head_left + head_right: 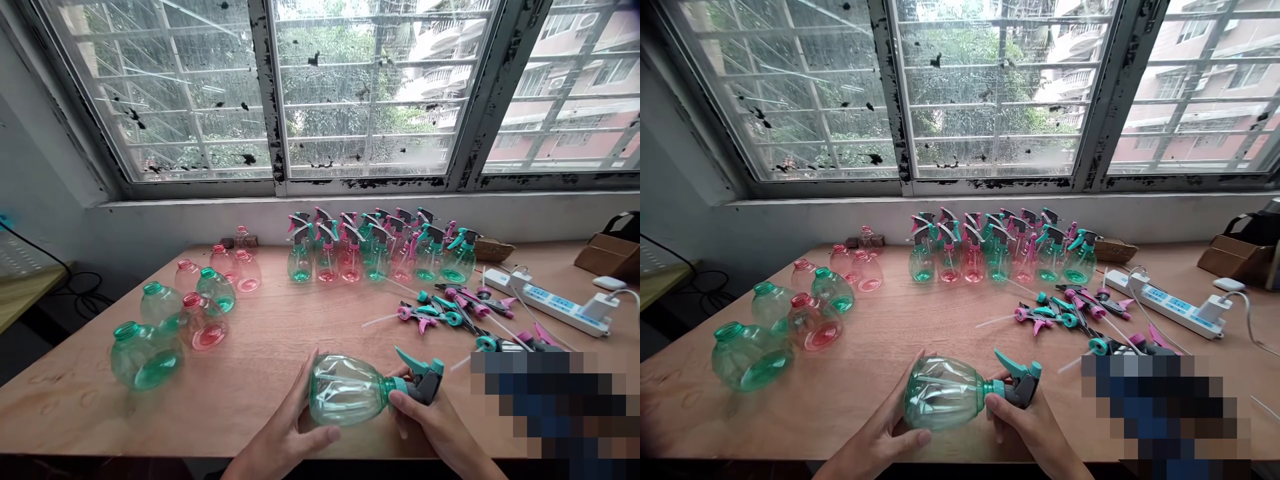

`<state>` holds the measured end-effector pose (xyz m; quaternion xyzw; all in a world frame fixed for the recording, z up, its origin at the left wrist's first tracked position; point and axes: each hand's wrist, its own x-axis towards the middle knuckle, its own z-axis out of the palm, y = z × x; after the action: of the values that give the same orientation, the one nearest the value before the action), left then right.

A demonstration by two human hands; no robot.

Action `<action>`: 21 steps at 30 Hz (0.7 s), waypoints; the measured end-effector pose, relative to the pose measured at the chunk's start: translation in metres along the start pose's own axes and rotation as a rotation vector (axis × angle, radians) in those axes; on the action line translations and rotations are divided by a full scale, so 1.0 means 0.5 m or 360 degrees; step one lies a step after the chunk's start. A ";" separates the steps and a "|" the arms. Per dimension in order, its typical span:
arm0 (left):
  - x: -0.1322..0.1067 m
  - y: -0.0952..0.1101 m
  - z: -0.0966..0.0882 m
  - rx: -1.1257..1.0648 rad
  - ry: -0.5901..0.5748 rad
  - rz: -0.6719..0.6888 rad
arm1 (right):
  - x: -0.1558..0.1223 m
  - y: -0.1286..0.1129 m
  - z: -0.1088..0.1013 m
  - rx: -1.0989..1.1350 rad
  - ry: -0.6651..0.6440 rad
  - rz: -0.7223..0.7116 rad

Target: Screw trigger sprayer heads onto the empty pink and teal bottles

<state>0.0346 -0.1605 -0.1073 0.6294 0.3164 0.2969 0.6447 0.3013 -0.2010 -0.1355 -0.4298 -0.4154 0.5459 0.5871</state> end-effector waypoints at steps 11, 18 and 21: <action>0.000 -0.002 -0.002 -0.0050 -0.0002 -0.0006 | 0.000 -0.003 -0.005 -0.0068 -0.0083 0.0012; 0.004 -0.005 -0.002 0.0016 0.0027 0.0089 | 0.005 -0.002 -0.005 -0.0071 -0.0058 0.0030; 0.002 -0.001 0.003 0.0005 0.0010 0.0137 | 0.006 0.001 -0.007 -0.0087 -0.0085 0.0013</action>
<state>0.0364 -0.1608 -0.1080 0.6424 0.2915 0.3259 0.6294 0.3045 -0.1982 -0.1370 -0.4326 -0.4441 0.5479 0.5616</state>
